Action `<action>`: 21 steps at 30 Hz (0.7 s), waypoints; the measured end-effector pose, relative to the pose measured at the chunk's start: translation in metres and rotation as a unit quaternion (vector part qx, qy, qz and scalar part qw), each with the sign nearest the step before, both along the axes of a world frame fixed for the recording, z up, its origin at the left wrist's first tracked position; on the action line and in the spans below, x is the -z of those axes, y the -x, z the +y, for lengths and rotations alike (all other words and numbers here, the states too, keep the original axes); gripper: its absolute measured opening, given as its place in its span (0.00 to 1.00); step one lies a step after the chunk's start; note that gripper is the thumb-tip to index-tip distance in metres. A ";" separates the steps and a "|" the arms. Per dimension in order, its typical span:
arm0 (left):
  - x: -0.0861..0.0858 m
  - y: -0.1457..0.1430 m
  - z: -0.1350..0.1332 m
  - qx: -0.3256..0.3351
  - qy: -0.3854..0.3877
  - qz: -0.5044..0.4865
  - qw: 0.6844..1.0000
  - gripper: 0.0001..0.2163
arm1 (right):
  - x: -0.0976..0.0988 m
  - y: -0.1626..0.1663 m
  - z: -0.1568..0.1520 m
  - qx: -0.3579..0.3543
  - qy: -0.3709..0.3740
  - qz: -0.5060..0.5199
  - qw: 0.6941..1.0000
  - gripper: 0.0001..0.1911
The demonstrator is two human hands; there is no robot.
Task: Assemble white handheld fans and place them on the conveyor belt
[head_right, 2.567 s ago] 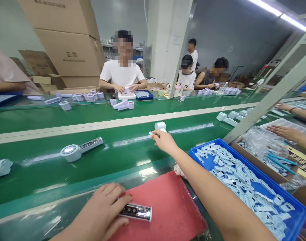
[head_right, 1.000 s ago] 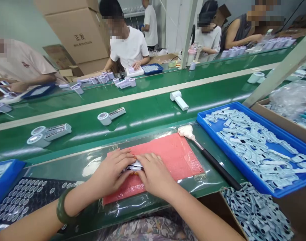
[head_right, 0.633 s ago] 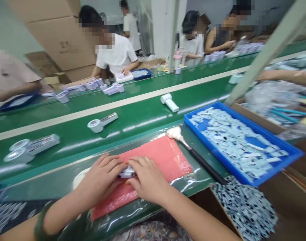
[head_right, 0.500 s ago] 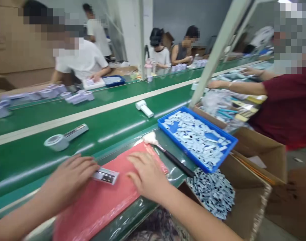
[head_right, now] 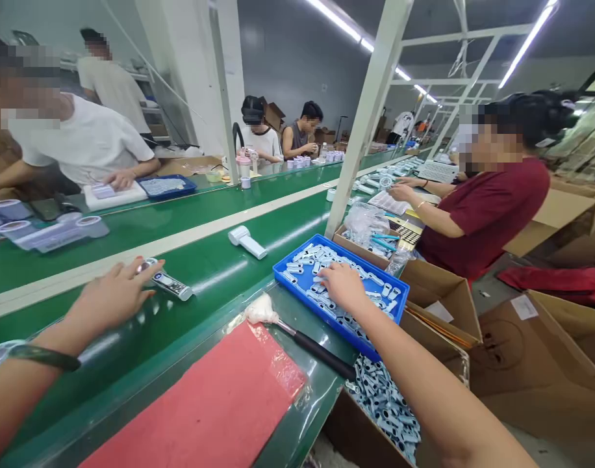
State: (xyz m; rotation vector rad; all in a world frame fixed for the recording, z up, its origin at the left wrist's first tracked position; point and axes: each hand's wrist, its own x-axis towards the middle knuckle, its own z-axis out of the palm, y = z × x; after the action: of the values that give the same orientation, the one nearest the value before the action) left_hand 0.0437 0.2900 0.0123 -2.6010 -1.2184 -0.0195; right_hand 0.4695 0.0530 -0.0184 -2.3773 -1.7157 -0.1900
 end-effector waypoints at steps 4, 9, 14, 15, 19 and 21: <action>-0.012 0.067 -0.009 -0.198 0.099 -0.002 0.975 0.31 | -0.006 0.017 -0.008 -0.029 -0.040 0.034 0.998 0.09; -0.024 0.102 -0.048 -0.246 0.217 -0.018 0.945 0.25 | 0.004 0.111 -0.027 -0.146 -0.106 0.309 0.934 0.08; -0.023 0.084 -0.127 -0.156 0.173 -0.024 0.972 0.15 | 0.021 0.201 -0.053 -0.242 -0.033 0.456 0.856 0.09; -0.024 0.080 -0.147 -0.123 0.165 -0.028 0.978 0.13 | 0.025 0.207 -0.057 -0.256 -0.029 0.431 0.865 0.09; -0.020 0.065 -0.220 0.016 0.162 -0.050 0.985 0.07 | 0.032 0.196 -0.068 -0.271 -0.047 0.314 0.909 0.11; -0.012 0.057 -0.243 0.047 0.178 -0.057 0.981 0.05 | 0.027 0.190 -0.072 -0.238 -0.063 0.327 0.912 0.10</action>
State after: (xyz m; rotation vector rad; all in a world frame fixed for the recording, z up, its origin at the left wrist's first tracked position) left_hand -0.0129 0.0473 0.0244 -3.0033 -1.2338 0.0359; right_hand 0.2793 -0.0187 -0.0450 -1.5834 -1.7733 0.4995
